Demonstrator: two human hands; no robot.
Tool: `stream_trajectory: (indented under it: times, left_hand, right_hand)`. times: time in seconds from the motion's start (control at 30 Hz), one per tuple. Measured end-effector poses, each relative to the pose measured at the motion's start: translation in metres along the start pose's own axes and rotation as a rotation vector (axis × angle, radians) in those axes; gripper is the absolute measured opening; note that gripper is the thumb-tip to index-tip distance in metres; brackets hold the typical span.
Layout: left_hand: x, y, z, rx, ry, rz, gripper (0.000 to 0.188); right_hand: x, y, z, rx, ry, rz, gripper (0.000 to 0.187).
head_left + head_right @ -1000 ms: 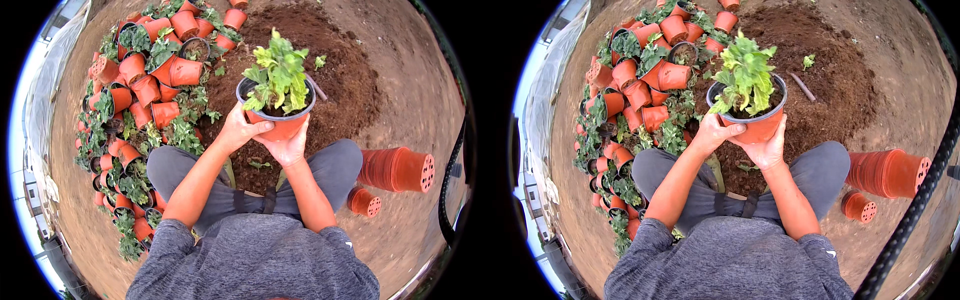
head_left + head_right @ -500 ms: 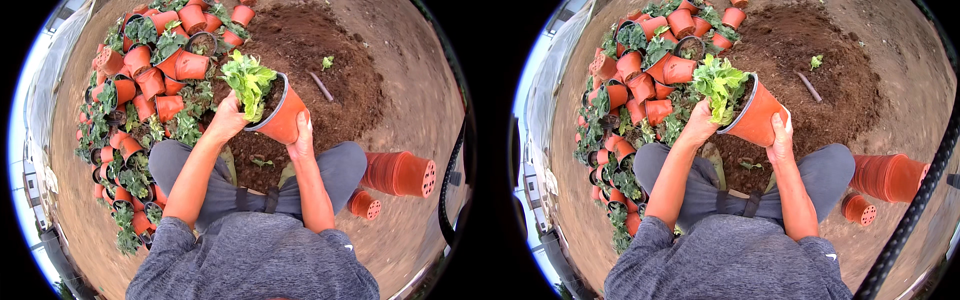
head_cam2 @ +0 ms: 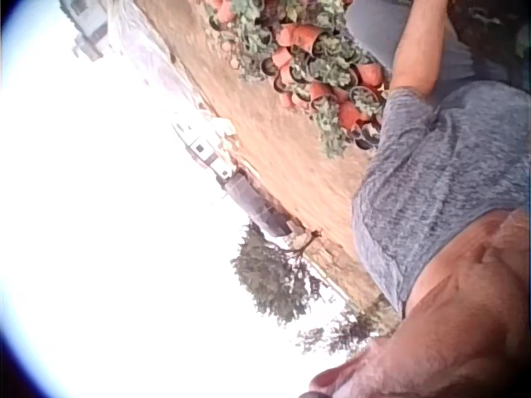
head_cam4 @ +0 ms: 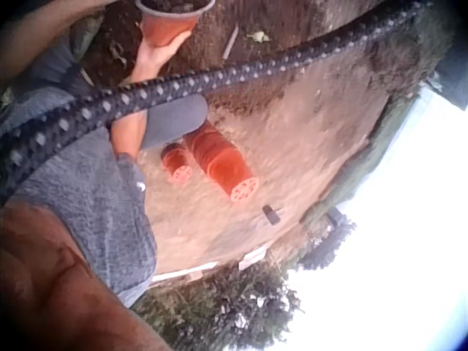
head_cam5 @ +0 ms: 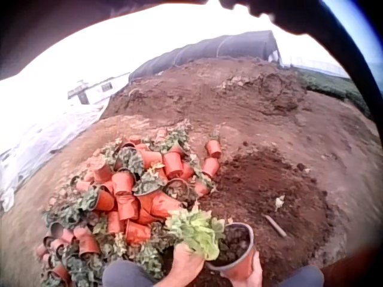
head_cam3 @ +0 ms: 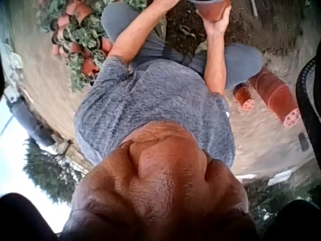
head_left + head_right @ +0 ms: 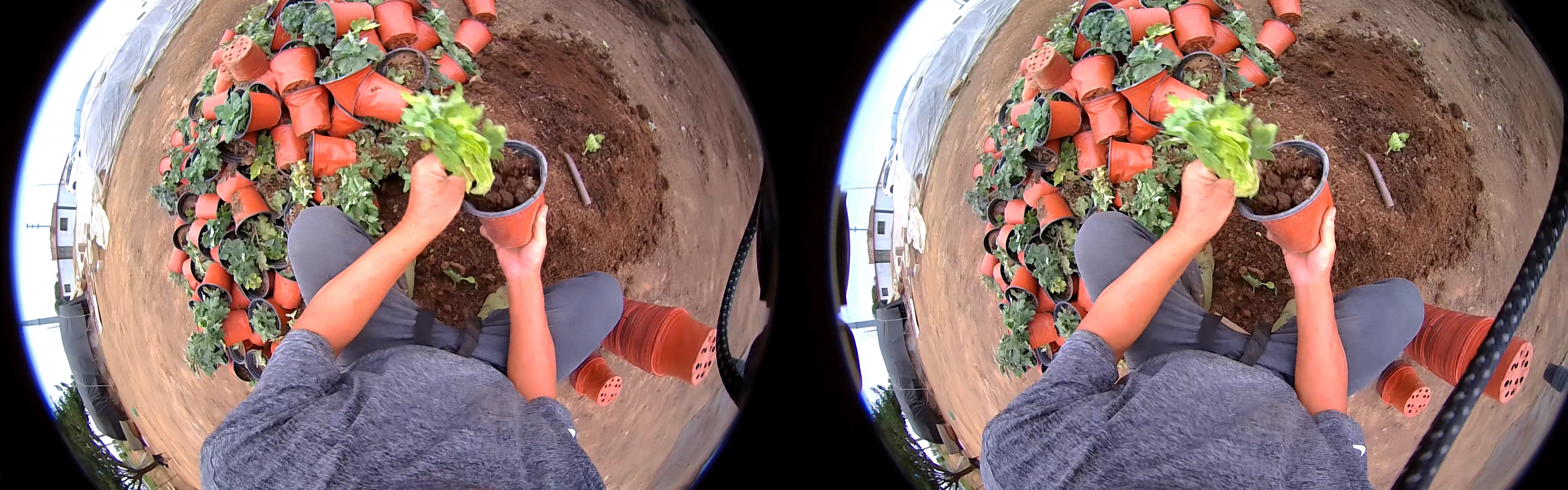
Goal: The person sits on the ground and repeatedly picks up small potted plants, removes them from their pots, and places them into a larger pile of soil. They use a small hand trowel to assist with the soil and handle multiple plants one at a time.
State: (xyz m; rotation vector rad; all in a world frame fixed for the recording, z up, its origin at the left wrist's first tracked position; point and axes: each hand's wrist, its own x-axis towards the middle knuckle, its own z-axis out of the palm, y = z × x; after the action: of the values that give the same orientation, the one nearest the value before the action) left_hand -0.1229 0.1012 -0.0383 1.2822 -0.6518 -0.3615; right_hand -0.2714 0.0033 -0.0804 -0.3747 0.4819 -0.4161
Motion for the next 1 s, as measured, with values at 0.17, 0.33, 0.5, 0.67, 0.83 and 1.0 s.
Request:
stream_trajectory:
  times: [0.17,0.33,0.5,0.67,0.83,1.0]
  left_hand:
    - [0.05,0.073,-0.015,-0.23,0.081,0.166,0.026]
    - [0.056,0.013,-0.034,0.587,-0.062,0.04,0.02]
    - [0.065,0.065,-0.063,0.112,0.244,-0.012,0.015]
    - [0.011,0.11,-0.189,0.411,0.324,-0.02,0.013]
    - [-0.19,0.131,-0.359,1.478,-0.201,-0.57,0.016]
    - [-0.392,0.125,-0.373,1.347,-0.927,-1.588,0.051]
  right_hand:
    - [0.005,-0.005,-0.019,0.04,0.108,0.037,0.063]
    - [0.006,-0.001,-0.015,0.069,0.038,0.079,0.061]
    - [0.008,-0.001,-0.012,0.064,0.131,0.084,0.063]
    - [-0.001,-0.033,-0.007,0.053,0.043,-0.069,0.058]
    - [-0.015,-0.109,0.05,-0.56,0.216,-0.833,0.053]
    - [0.016,-0.2,0.06,-1.833,0.681,-1.664,0.073]
